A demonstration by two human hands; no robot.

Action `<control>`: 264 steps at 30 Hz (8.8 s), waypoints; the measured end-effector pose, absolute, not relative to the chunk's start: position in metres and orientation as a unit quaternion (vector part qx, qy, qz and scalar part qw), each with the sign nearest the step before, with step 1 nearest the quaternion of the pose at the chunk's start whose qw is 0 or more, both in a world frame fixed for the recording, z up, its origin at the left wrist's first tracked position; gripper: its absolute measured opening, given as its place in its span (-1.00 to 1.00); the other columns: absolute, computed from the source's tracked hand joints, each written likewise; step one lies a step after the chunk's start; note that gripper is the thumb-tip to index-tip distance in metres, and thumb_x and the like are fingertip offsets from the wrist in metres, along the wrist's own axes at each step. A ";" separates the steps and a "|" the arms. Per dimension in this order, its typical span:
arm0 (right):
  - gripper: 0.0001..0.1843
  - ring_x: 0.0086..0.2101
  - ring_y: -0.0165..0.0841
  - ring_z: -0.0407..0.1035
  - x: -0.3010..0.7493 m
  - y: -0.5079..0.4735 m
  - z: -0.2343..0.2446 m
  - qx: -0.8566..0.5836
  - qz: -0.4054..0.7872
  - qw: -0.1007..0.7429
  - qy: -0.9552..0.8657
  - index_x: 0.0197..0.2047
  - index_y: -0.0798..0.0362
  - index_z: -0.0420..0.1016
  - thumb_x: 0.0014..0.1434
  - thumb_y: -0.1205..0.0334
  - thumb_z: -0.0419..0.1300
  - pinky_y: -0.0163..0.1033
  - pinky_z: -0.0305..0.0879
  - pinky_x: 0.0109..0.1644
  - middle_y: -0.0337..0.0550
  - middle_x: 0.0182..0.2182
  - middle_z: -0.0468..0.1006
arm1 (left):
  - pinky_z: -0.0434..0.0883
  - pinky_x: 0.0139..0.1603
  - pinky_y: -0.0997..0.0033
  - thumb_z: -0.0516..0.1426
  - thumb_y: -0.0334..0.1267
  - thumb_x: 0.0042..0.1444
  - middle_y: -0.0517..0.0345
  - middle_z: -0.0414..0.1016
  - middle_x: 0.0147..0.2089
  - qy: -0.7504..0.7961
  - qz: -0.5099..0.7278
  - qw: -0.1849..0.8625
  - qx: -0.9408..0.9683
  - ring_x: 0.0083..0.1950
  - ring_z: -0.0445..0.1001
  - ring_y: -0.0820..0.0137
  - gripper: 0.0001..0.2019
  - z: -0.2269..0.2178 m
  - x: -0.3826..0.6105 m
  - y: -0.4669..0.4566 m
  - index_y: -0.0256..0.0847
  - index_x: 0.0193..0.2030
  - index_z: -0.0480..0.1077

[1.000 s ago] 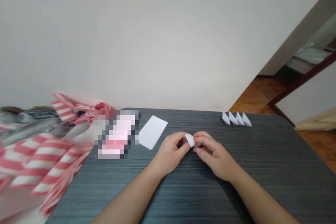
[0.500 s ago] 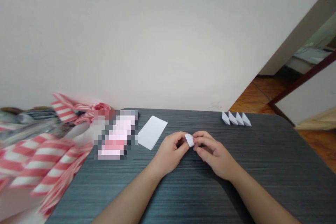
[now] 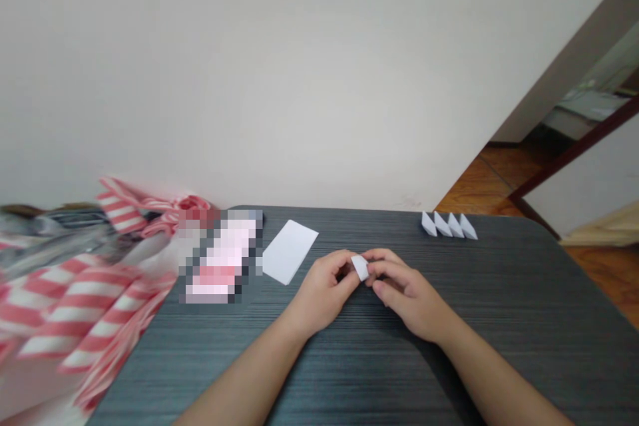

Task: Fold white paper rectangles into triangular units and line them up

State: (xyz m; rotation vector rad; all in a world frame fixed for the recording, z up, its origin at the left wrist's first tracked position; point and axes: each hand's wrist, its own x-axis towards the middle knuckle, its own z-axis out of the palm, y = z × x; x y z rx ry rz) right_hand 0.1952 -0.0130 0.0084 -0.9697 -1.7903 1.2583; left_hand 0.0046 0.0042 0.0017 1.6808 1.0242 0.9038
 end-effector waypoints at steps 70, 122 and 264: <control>-0.86 -0.33 -0.33 0.40 0.193 -0.015 0.009 -0.430 0.323 0.375 -0.755 -0.22 0.04 0.50 0.27 0.37 0.10 -0.24 0.31 -0.22 -0.14 -0.34 0.49 | 0.34 -0.20 0.45 0.11 -0.22 0.22 0.15 0.48 -0.31 0.421 0.364 0.484 0.676 -0.25 0.41 0.38 -0.84 0.001 0.006 0.003 -0.25 -0.26 0.45; -0.92 -0.38 -0.34 0.40 0.203 -0.009 0.001 -0.459 0.243 0.364 -0.773 -0.18 0.01 0.45 0.28 0.32 0.13 -0.28 0.31 -0.25 -0.18 -0.38 0.52 | 0.41 -0.14 0.40 0.06 -0.18 0.28 0.12 0.53 -0.17 0.467 0.416 0.449 0.638 -0.18 0.49 0.35 -0.76 -0.004 0.004 0.005 -0.19 -0.01 0.43; -0.71 0.12 -0.10 0.35 0.240 0.018 -0.008 -0.400 0.091 0.214 -0.886 0.04 0.03 0.53 0.25 0.23 0.20 0.10 0.31 0.18 -0.01 0.06 0.55 | 0.33 -0.05 0.09 0.06 -0.20 0.24 -0.21 0.39 0.08 0.694 0.106 -0.081 0.708 0.06 0.33 0.01 -0.76 0.028 -0.028 0.003 -0.30 -0.12 0.46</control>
